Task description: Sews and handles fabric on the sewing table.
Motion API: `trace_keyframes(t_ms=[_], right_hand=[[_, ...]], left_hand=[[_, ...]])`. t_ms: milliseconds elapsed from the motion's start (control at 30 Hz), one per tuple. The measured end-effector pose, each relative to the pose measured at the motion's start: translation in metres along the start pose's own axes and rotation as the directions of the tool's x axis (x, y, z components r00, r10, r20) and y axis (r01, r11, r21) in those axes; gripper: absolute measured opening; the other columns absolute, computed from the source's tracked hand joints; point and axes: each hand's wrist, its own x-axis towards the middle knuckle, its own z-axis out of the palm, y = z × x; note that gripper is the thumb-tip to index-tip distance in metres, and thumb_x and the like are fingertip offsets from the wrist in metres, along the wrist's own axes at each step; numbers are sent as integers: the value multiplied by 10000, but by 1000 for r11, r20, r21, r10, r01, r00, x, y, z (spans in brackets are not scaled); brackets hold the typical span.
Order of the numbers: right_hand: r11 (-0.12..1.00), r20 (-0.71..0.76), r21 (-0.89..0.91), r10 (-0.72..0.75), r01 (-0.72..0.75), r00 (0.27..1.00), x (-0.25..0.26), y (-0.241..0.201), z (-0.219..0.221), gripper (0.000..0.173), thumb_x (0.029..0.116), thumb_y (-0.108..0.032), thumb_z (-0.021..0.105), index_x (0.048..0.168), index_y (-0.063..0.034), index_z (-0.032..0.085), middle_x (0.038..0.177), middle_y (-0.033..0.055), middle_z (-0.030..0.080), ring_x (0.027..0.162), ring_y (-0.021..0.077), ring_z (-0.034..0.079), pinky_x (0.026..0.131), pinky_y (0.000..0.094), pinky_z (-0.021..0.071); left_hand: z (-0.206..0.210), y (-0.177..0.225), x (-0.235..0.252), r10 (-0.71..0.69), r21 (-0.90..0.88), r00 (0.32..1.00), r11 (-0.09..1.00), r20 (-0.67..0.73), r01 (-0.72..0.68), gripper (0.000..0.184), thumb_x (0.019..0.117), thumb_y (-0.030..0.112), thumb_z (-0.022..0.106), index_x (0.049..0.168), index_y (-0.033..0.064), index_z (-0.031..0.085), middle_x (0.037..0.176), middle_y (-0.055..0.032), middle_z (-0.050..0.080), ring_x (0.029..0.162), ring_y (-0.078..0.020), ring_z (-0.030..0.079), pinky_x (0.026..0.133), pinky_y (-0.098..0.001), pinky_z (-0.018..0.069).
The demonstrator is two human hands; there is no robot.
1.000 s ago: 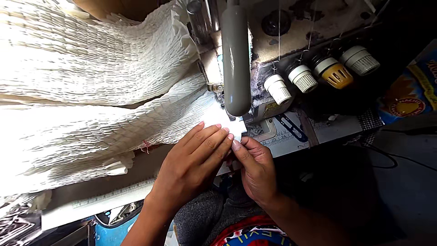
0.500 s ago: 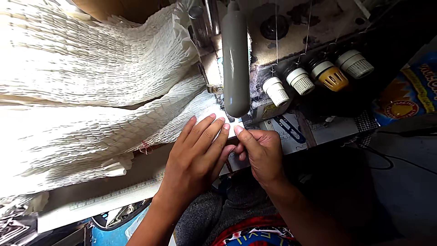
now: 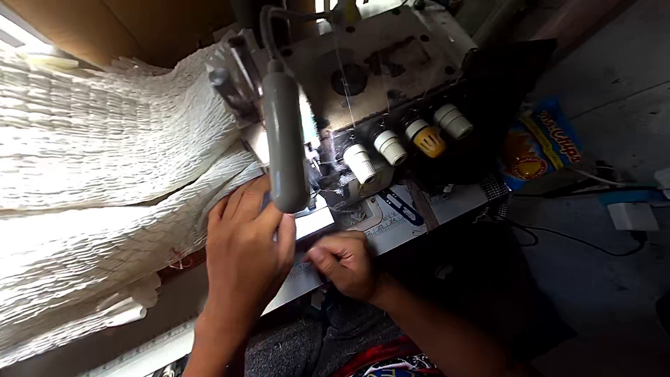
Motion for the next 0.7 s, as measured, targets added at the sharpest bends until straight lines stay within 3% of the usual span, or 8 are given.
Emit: trace_keyframes(t_ms=[100,233,333,367,467,567,667,700], right_hand=[[995,48,-98,6,-1,999,0,0,3,339,1027,-200,576,778,-11,710,645,50,644,597,77,604,556,256,495],[986,60,-162,-28,37,998,0,2,6,341,1014,-189,594,724,-29,676,607,42,602,565,94,573,529,270,465],[983,70,-175,-46,58,996,-2,3,6,337,1013,-180,586,722,-31,670,612,47,603,568,108,579,529,284,471],[982,76,-179,-52,65,996,-2,3,7,335,1011,-178,584,722,-32,670,615,48,606,569,114,584,530,289,475],[979,100,-189,-58,76,993,-2,4,7,332,1010,-181,584,723,-38,669,618,47,607,575,125,591,539,301,483],[979,106,-187,-65,84,992,-2,5,6,331,1011,-176,581,719,-42,661,614,45,600,579,127,591,541,298,483],[978,108,-197,-53,74,993,-3,4,4,331,1014,-186,579,735,-43,681,628,40,621,598,112,606,562,280,500],[976,111,-207,-46,68,993,-2,4,4,327,1015,-190,576,746,-45,693,636,37,630,606,105,612,570,272,507]], left_hand=[[-13,-11,8,0,-42,999,999,46,2,414,1057,371,457,1220,119,742,1320,-120,671,1239,-299,623,993,-579,481],[-51,-63,11,-140,-180,986,976,-87,123,345,1036,328,570,1126,28,713,1012,-117,733,839,-168,715,728,-379,602],[-72,-91,18,-250,-3,967,968,46,251,675,988,517,561,1393,-23,560,1344,-290,588,1248,-436,567,1035,-614,436],[-65,-103,19,-214,59,971,976,103,209,737,955,550,555,1408,-31,543,1360,-312,566,1279,-503,527,1035,-697,387],[-41,-126,22,-97,145,986,986,138,77,405,959,319,543,1062,-57,655,1066,-284,662,1003,-531,634,798,-740,459],[-57,-146,38,-190,230,980,958,65,170,380,1062,294,440,1103,-67,553,919,-309,616,824,-521,641,646,-709,482],[-83,-167,80,-264,199,962,941,-74,273,703,1068,550,399,1515,8,371,1366,-311,555,1267,-432,573,1045,-633,454],[-89,-178,97,-180,226,976,953,-122,204,771,1051,607,403,1533,7,371,1416,-307,528,1323,-426,534,1101,-614,406]])
